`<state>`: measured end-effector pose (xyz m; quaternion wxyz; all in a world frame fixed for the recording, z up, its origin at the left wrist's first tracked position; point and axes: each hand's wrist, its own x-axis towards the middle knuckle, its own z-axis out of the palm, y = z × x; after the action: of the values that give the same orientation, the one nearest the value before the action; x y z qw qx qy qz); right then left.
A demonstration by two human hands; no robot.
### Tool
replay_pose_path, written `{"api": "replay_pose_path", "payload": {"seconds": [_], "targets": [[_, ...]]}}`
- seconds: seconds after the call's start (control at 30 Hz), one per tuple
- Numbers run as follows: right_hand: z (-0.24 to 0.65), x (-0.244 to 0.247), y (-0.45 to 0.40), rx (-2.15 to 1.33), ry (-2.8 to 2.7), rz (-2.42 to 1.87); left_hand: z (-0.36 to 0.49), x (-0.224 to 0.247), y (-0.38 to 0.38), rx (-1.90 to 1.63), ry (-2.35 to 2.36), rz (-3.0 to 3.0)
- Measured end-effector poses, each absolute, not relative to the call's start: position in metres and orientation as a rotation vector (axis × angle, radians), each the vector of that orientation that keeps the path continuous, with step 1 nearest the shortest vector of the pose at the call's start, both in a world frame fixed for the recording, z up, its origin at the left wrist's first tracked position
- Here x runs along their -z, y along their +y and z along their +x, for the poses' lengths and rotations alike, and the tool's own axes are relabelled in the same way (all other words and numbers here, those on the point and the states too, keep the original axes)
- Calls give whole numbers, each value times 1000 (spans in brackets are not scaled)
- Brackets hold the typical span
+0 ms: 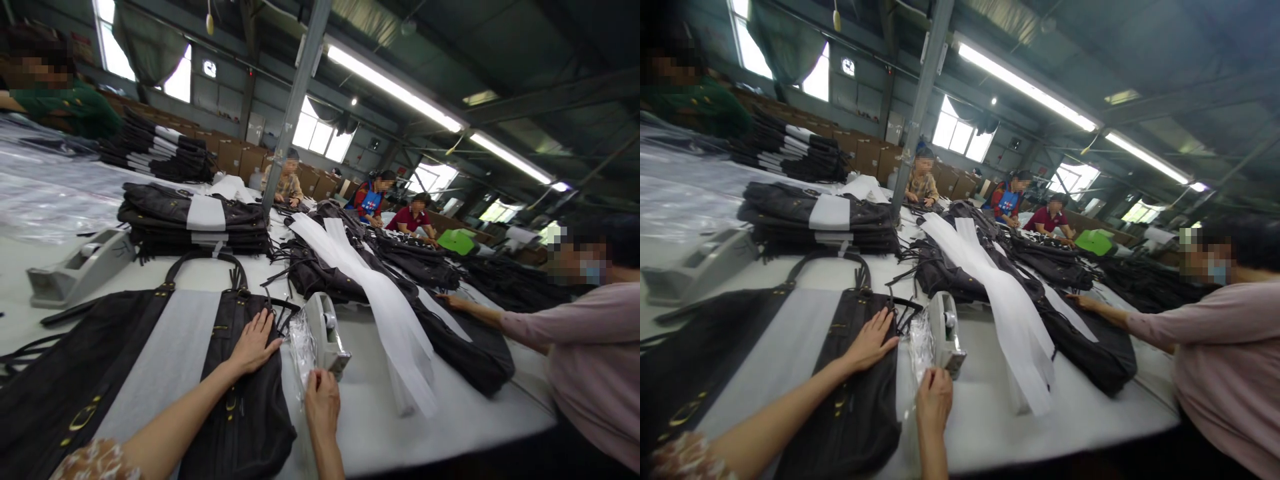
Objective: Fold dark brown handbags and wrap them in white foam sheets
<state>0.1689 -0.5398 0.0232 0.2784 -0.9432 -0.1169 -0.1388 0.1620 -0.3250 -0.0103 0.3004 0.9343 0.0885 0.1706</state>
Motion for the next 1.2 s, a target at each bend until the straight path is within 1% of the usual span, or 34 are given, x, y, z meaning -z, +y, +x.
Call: {"api": "replay_pose_path", "payload": {"seconds": [0.07, 0.17, 0.27, 0.37, 0.5, 0.67, 0.73, 0.83, 1.0, 1.1, 1.2], "targets": [[165, -26, -551, 372, -359, -2419, 157, 9, -323, -502, 254, 2358], [159, -31, -565, 273, -311, -2245, 146, 0, -323, -687, 362, 2160], [156, -34, -573, 223, -181, -2214, 133, -14, -329, -802, 393, 2036], [158, -34, -568, 258, -124, -2299, 122, -21, -342, -766, 334, 1998], [163, -29, -543, 250, -109, -2496, 115, -16, -354, -748, 306, 1992], [170, -18, -529, 384, -287, -2644, 115, -7, -347, -741, 317, 2012], [169, -16, -535, 419, -346, -2635, 115, -6, -344, -742, 308, 2015], [164, -18, -554, 400, -387, -2477, 115, -5, -341, -726, 292, 2008], [154, -36, -586, 168, -266, -2208, 115, -3, -340, -713, 303, 1988], [151, -44, -596, 107, -134, -2270, 115, -2, -339, -718, 315, 1990], [148, -40, -601, 148, -134, -2462, 115, -3, -339, -718, 312, 1990]]}}
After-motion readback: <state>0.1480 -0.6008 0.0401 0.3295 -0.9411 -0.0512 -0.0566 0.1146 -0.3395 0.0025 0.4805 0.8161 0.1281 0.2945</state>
